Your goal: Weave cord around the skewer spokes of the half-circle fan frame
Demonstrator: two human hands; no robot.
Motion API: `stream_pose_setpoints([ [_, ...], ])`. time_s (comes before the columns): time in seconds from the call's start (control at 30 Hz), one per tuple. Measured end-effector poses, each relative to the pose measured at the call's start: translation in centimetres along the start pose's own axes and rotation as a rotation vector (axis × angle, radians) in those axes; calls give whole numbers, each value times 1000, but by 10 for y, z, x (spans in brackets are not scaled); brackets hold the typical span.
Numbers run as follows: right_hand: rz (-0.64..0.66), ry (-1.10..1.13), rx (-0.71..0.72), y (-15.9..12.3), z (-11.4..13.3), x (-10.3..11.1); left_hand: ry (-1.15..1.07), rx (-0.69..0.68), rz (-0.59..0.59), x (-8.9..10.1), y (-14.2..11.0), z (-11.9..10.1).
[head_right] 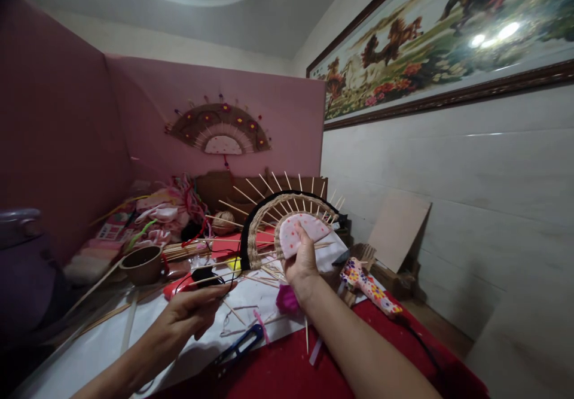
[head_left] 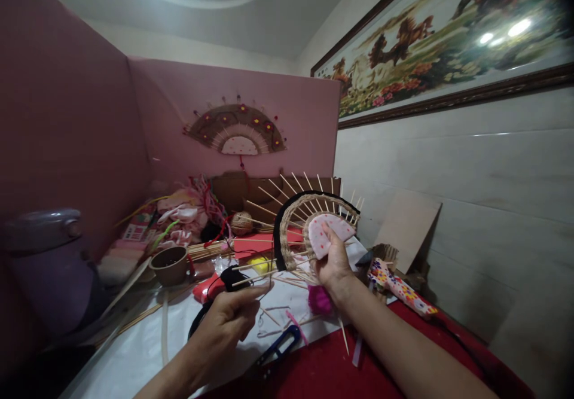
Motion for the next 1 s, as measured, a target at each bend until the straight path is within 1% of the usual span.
stream_pose_setpoints([
  [0.1, -37, 74, -64, -5, -5, -2, 68, -54, 12, 0, 0, 5],
  [0.2, -53, 92, -28, -6, -5, -1, 150, -126, 2, 2, 1, 3],
  [0.27, -41, 83, -6, -6, -5, -2, 207, -164, -4, 2, 0, 0],
  [0.4, -19, 78, 27, -8, -6, -3, 372, -198, -39, 0, -2, -9],
  [0.47, -22, 93, 35, -9, -6, -3, 468, -221, -67, -1, -3, -13],
  [0.63, -45, 95, 63, -12, -5, -3, 660, -263, -94, -3, -4, -20],
  [0.8, -33, 19, 106, -15, -3, -5, 799, -355, -188, 3, -7, -32],
  [0.9, -44, -24, 101, -18, -6, -5, 855, -416, -239, 6, -10, -38],
  [1.0, -42, -19, 75, -18, -8, -5, 876, -447, -319, 14, -12, -43],
])
Point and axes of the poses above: each hand's wrist, its own y-axis towards the middle knuckle, its own x-axis out of the back of the hand, z = x × y, the point moved 7 cm from there along y, towards the middle knuckle, and after that the axes turned 8 degrees about -y, right-handed, at the moved point
